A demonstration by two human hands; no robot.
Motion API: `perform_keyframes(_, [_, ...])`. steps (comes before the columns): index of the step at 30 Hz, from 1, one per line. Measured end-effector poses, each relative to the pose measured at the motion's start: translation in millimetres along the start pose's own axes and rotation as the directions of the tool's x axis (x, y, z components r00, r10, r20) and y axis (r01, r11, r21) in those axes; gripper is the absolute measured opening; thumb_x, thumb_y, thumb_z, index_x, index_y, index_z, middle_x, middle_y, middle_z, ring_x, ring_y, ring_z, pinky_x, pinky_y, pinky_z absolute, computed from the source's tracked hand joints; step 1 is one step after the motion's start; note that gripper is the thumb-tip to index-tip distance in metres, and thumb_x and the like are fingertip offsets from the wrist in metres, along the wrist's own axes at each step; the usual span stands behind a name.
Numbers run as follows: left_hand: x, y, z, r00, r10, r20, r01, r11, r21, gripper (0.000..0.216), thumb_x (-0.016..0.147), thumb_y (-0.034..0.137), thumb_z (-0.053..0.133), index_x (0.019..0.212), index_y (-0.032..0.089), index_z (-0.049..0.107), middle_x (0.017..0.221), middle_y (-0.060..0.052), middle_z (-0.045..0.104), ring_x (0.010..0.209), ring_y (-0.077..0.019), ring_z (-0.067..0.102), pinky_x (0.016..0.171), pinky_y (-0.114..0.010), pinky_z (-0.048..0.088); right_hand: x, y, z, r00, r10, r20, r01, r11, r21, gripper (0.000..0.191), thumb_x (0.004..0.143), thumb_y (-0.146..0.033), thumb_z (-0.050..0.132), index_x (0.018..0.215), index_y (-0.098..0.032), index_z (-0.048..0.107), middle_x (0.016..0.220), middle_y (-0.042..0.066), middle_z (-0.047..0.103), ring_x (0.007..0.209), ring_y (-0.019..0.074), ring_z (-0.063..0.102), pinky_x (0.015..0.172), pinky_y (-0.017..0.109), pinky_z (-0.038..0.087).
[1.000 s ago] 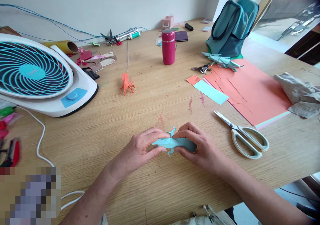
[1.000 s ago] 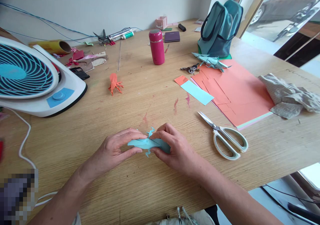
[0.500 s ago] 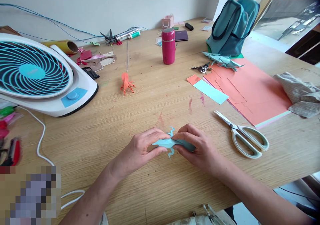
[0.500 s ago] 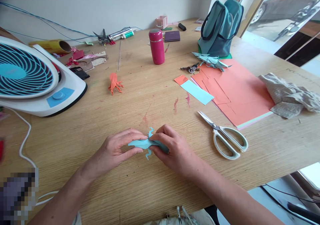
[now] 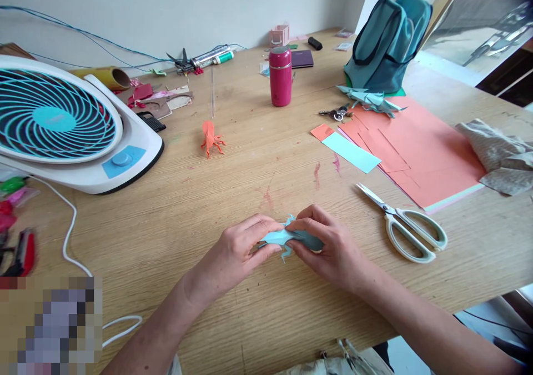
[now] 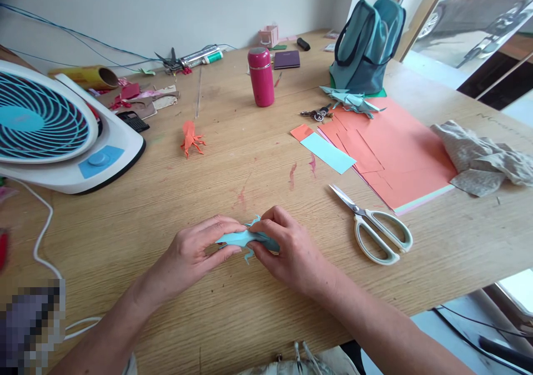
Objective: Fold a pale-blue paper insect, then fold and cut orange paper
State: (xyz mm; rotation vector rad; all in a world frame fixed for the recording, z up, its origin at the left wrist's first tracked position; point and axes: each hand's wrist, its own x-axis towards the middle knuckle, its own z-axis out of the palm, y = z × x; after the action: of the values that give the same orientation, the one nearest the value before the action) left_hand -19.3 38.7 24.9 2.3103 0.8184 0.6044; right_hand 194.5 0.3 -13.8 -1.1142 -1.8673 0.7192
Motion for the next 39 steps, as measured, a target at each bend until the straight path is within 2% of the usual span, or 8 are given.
perform_keyframes(5, [1,-1,0,0.999,-0.044,-0.028,0.042,0.996,-0.074,0.019,0.090,0.015,0.066,0.109,0.020,0.066,0.105,-0.003,0.070,0.097,-0.0129,0.066,0.085,-0.022,0.051,-1,1,1,1.000,-0.022,-0.021,0.022,1.000,0.005,0.017,0.093,-0.020,0.062,0.110,-0.023,0.066,0.094,0.007,0.058,0.076,0.0154,0.058,0.064,0.028,0.049])
perform_keyframes(8, [1,-2,1,0.998,-0.047,-0.035,0.045,0.997,-0.060,0.021,0.090,0.015,0.066,0.110,0.020,0.066,0.105,-0.003,0.070,0.097,-0.0133,0.067,0.085,-0.022,0.051,-1,1,0,1.000,-0.020,-0.018,0.020,0.999,0.027,0.019,0.093,-0.018,0.061,0.111,-0.023,0.065,0.096,0.007,0.058,0.079,0.0158,0.058,0.066,0.029,0.050])
perform_keyframes(13, [-1,-3,4,1.000,0.016,0.008,-0.015,1.000,-0.024,0.023,0.091,0.013,0.063,0.114,0.020,0.064,0.107,-0.004,0.070,0.099,-0.0137,0.066,0.087,-0.023,0.051,0,-1,-1,1.000,0.006,0.022,-0.007,0.998,0.065,0.016,0.092,-0.017,0.061,0.106,-0.023,0.068,0.095,0.006,0.057,0.077,0.0145,0.057,0.066,0.028,0.048])
perform_keyframes(16, [-1,-2,3,1.000,-0.014,-0.002,0.014,0.999,-0.043,0.021,0.090,0.013,0.066,0.110,0.020,0.065,0.105,-0.002,0.070,0.097,-0.0121,0.066,0.086,-0.021,0.050,1,-2,-3,1.000,0.022,0.018,-0.023,0.997,0.073,0.016,0.092,-0.016,0.061,0.105,-0.022,0.068,0.094,0.006,0.057,0.076,0.0142,0.057,0.065,0.027,0.048])
perform_keyframes(23, [0,-1,3,0.998,-0.053,-0.032,0.051,0.997,-0.059,0.019,0.089,0.012,0.066,0.107,0.019,0.066,0.104,-0.001,0.070,0.096,-0.0113,0.066,0.085,-0.020,0.049,0,1,-2,0.999,-0.045,0.017,0.045,0.999,0.018,0.018,0.092,-0.013,0.059,0.107,-0.020,0.066,0.097,0.007,0.057,0.077,0.0146,0.057,0.064,0.027,0.048])
perform_keyframes(28, [-1,-5,5,1.000,0.006,0.005,-0.006,0.999,-0.046,0.019,0.092,0.011,0.063,0.109,0.018,0.065,0.104,-0.003,0.069,0.097,-0.0116,0.066,0.086,-0.020,0.050,1,0,-3,0.996,-0.084,0.041,0.085,0.996,-0.023,0.014,0.093,-0.013,0.058,0.104,-0.017,0.066,0.094,0.008,0.057,0.078,0.0158,0.058,0.068,0.028,0.049])
perform_keyframes(36, [-1,-8,6,0.986,0.154,0.055,-0.157,0.987,0.039,0.024,0.094,0.011,0.060,0.118,0.016,0.060,0.110,-0.004,0.069,0.107,-0.0127,0.065,0.099,-0.022,0.049,0,-1,-2,0.998,0.016,0.063,-0.010,0.995,-0.096,0.013,0.090,-0.012,0.058,0.099,-0.017,0.067,0.095,0.007,0.058,0.076,0.0158,0.059,0.068,0.029,0.048])
perform_keyframes(39, [-1,-10,5,0.983,0.176,0.057,-0.178,0.984,0.032,0.024,0.094,0.012,0.060,0.117,0.016,0.061,0.110,-0.005,0.070,0.107,-0.0131,0.065,0.098,-0.022,0.051,0,0,-4,0.995,0.016,0.094,-0.012,0.999,-0.047,0.012,0.090,-0.012,0.059,0.098,-0.018,0.066,0.096,0.007,0.057,0.080,0.0159,0.059,0.070,0.029,0.048])
